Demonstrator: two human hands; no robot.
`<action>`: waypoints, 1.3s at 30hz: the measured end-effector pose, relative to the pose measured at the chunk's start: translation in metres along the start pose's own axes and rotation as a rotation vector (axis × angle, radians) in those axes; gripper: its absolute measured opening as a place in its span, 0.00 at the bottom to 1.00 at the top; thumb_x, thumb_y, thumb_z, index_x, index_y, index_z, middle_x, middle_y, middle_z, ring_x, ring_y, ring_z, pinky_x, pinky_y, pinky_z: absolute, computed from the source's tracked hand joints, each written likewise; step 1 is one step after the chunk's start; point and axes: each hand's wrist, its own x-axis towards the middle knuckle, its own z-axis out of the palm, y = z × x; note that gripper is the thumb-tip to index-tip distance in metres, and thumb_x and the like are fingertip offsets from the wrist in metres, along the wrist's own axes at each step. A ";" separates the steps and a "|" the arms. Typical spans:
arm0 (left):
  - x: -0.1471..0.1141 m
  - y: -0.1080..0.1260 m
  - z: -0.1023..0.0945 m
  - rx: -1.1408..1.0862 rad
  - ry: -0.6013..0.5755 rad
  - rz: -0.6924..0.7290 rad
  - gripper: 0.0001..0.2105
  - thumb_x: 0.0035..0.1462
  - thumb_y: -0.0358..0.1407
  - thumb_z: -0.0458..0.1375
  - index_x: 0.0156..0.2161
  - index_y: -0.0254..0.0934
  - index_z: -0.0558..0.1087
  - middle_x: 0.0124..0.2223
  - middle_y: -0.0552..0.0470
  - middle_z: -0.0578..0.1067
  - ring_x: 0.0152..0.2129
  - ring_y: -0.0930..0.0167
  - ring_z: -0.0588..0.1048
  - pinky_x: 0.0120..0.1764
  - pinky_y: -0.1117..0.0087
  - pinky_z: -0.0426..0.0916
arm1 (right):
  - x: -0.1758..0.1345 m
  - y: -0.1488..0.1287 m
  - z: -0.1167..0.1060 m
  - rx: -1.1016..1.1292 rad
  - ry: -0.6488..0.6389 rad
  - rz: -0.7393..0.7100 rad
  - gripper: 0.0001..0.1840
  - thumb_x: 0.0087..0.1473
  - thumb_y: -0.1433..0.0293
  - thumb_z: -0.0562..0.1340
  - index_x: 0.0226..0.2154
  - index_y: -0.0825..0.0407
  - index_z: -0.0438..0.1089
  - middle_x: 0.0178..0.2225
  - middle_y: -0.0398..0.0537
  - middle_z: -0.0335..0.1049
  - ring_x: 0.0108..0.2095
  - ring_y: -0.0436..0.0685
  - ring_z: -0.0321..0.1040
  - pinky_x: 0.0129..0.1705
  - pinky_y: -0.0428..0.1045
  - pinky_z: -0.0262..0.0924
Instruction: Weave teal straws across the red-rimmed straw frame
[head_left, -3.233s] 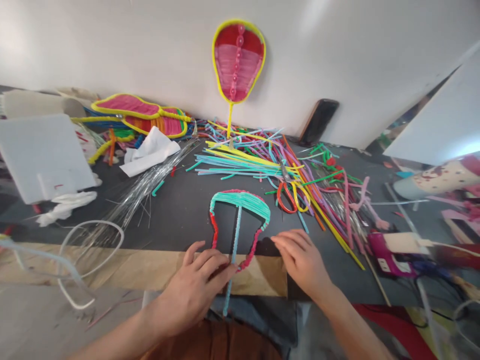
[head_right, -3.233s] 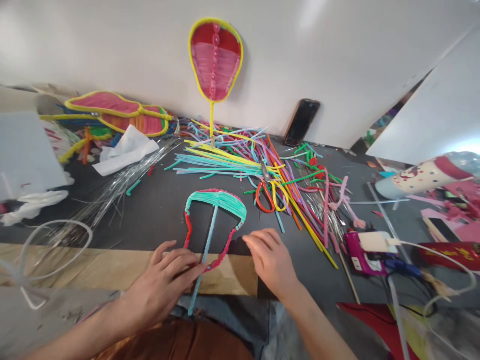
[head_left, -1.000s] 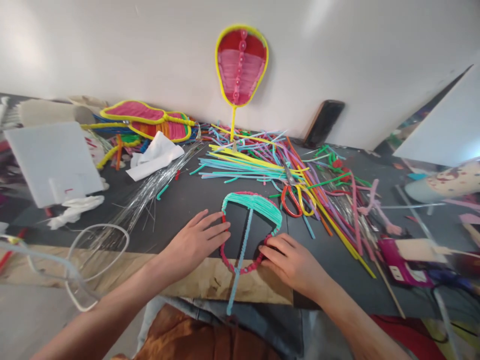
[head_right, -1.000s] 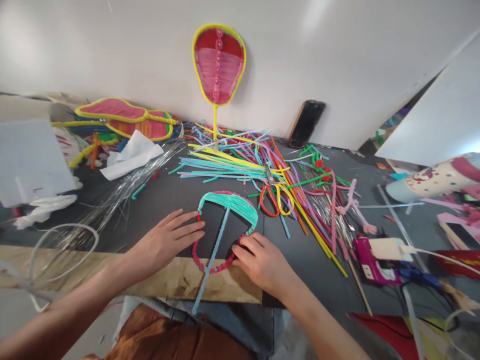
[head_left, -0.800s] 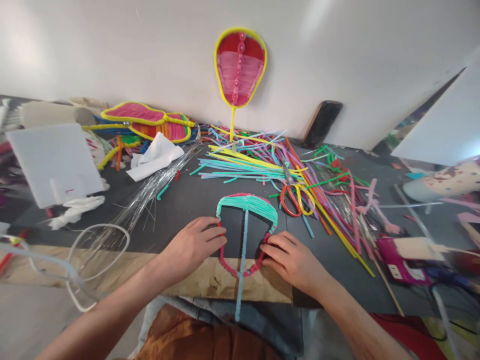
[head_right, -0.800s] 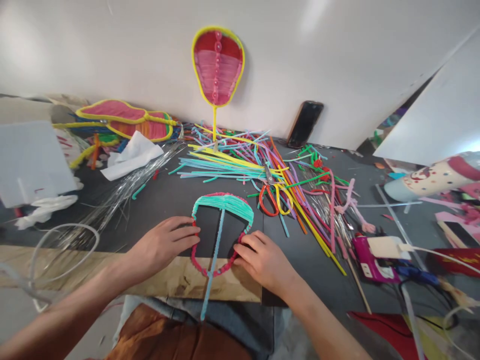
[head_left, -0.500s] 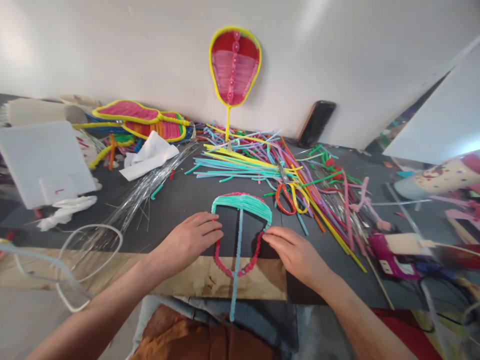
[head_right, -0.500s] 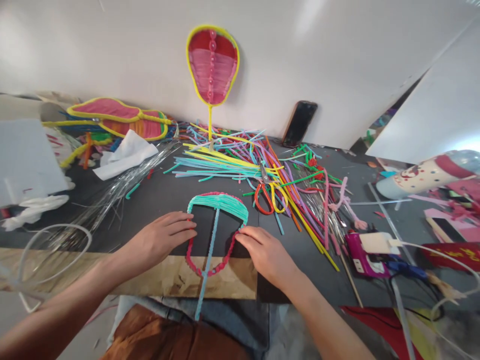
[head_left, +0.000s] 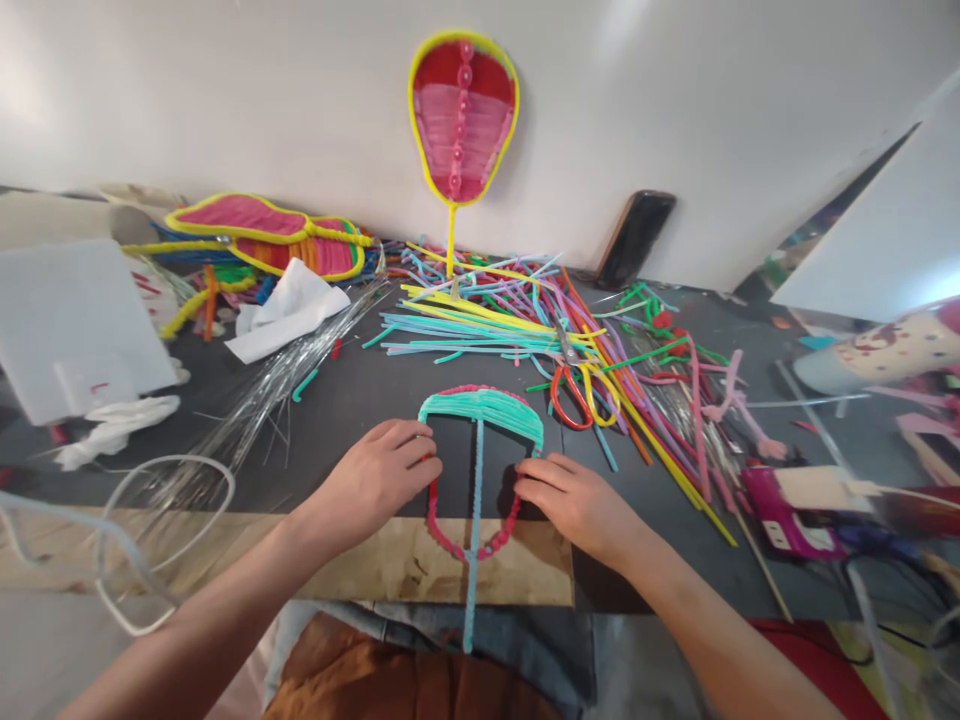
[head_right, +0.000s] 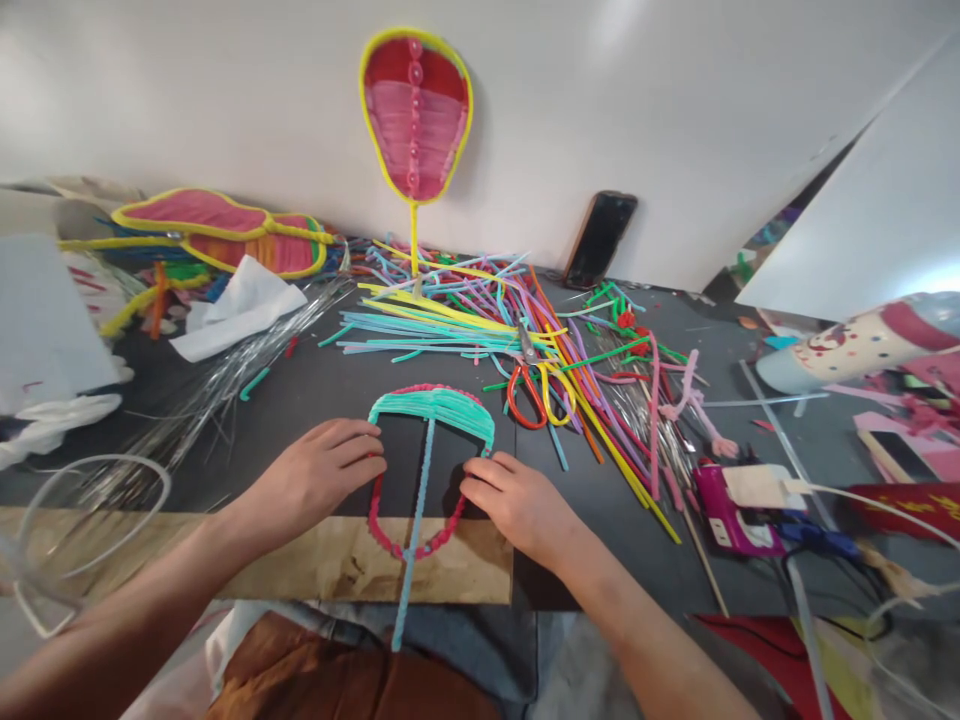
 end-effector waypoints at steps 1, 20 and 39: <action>0.000 0.000 0.000 -0.002 -0.003 -0.001 0.09 0.61 0.30 0.49 0.39 0.38 0.72 0.42 0.49 0.73 0.48 0.65 0.67 0.48 0.62 0.64 | 0.000 0.000 0.000 -0.002 0.002 0.000 0.16 0.61 0.77 0.48 0.37 0.55 0.71 0.44 0.55 0.70 0.40 0.55 0.65 0.43 0.51 0.66; -0.009 0.006 -0.002 -0.183 -0.058 0.074 0.16 0.57 0.24 0.49 0.46 0.42 0.72 0.49 0.51 0.74 0.56 0.64 0.62 0.57 0.53 0.54 | 0.000 -0.002 -0.003 0.028 0.008 0.014 0.15 0.60 0.77 0.49 0.39 0.54 0.71 0.45 0.54 0.70 0.42 0.55 0.67 0.45 0.53 0.64; -0.008 0.016 -0.002 -0.241 -0.106 0.057 0.07 0.60 0.36 0.52 0.36 0.40 0.72 0.44 0.51 0.74 0.53 0.65 0.66 0.59 0.53 0.50 | 0.004 -0.021 -0.005 0.080 -0.038 0.058 0.11 0.55 0.61 0.60 0.36 0.50 0.72 0.45 0.50 0.70 0.43 0.57 0.62 0.44 0.53 0.58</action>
